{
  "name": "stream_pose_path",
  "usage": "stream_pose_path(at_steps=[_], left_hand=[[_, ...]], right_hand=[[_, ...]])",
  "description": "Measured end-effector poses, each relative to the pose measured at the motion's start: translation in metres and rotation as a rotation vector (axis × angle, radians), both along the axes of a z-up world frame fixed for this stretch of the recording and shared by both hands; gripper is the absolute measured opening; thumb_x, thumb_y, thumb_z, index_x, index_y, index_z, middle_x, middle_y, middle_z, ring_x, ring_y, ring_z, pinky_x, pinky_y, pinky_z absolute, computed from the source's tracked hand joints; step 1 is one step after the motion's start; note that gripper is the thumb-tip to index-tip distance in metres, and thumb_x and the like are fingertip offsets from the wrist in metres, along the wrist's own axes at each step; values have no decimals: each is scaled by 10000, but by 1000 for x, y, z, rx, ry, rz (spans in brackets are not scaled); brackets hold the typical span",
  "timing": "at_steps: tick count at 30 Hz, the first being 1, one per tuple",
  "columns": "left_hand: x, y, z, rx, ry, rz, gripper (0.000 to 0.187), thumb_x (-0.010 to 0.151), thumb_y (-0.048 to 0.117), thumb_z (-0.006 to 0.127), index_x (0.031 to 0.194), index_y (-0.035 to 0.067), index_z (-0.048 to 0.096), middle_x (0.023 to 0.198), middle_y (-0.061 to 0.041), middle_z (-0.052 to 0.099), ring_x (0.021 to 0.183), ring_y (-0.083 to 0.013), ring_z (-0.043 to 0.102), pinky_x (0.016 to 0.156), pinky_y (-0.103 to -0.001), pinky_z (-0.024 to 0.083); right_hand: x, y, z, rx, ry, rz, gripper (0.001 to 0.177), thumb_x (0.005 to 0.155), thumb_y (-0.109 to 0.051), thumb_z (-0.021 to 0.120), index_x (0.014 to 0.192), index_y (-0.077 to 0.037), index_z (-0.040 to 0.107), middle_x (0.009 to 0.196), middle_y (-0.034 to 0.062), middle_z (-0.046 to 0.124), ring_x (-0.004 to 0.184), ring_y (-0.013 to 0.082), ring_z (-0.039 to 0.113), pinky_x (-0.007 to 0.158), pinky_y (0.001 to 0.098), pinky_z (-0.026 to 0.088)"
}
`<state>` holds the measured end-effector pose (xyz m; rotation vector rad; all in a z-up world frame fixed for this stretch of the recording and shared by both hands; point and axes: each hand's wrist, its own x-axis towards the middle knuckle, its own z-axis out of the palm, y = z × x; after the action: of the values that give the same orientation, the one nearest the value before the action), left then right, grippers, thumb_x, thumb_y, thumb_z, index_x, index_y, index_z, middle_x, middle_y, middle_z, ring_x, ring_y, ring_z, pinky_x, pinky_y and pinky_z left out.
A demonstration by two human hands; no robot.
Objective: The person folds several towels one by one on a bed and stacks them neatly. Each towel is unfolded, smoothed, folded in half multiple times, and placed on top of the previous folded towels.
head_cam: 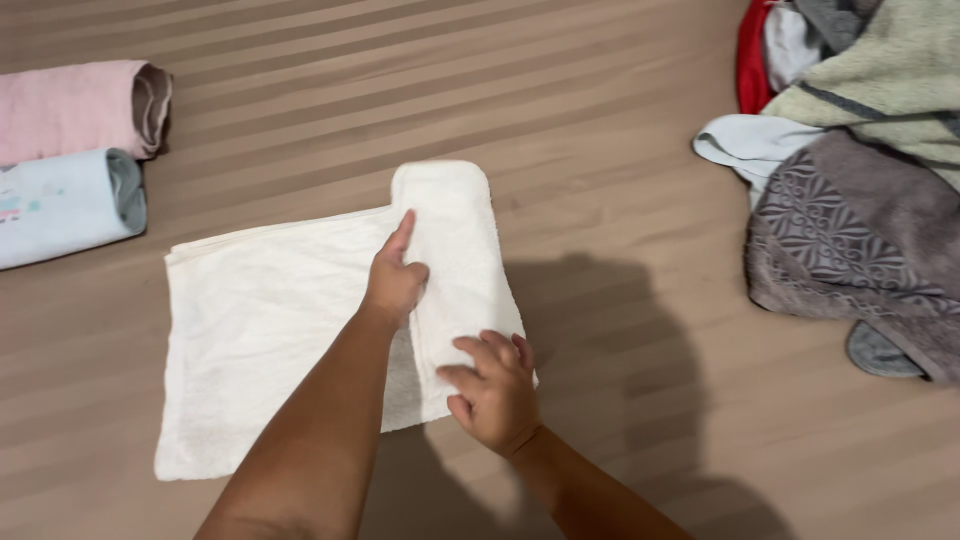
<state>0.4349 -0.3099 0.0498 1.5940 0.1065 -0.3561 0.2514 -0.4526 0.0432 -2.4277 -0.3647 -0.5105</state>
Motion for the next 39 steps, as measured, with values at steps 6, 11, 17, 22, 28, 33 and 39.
stream_pose_path(at_steps=[6,11,17,22,28,33,39], left_hand=[[-10,40,-10,88,89,112,887,794,-142,525,1576,241,353,1498,-69,472,523,-62,506,437,-253,444],[4,44,-15,-47,75,110,810,827,-100,609,1550,218,430,1555,-97,513,534,-29,476,448,-221,431],[18,54,-17,145,75,32,881,781,-119,579,1549,297,459,1691,-100,213,643,-144,498,570,-291,490],[15,43,-7,850,-105,-210,908,797,12,671,1580,339,350,1706,-140,105,1401,-310,385,1105,-389,420],[18,24,-9,790,-149,-192,830,867,38,594,1597,310,309,1677,-190,173,1498,-371,310,1191,-395,360],[24,20,-21,588,-151,-170,833,867,1,549,1606,270,273,1675,-188,185,1501,-333,334,1139,-353,412],[25,16,-14,535,-54,-137,874,873,-4,593,1624,279,247,1708,-142,173,1444,-321,411,1166,-335,386]], right_hand=[[-1,31,-34,-109,56,119,341,678,-137,810,1008,-224,812,1396,21,623,1380,398,439,1113,746,215],[-6,41,-48,-124,76,132,336,709,-141,815,1035,-223,806,1380,-3,622,1356,393,466,1086,776,218],[-9,41,-43,-107,68,180,313,746,-133,806,1045,-223,798,1393,-8,622,1367,369,470,1098,767,246],[-4,44,-23,-114,290,203,289,791,-317,799,1045,-180,794,1344,17,627,1354,348,461,1107,781,191],[26,29,0,-153,341,-100,574,861,-391,734,1390,-218,596,1549,205,379,1432,485,292,1079,777,167],[21,2,2,-197,492,-26,810,785,-413,771,1519,-297,446,1666,210,197,1502,542,138,1056,772,159],[12,-32,-18,-271,378,115,800,699,-192,799,1438,-361,543,1657,145,252,1491,546,171,1072,714,262]])
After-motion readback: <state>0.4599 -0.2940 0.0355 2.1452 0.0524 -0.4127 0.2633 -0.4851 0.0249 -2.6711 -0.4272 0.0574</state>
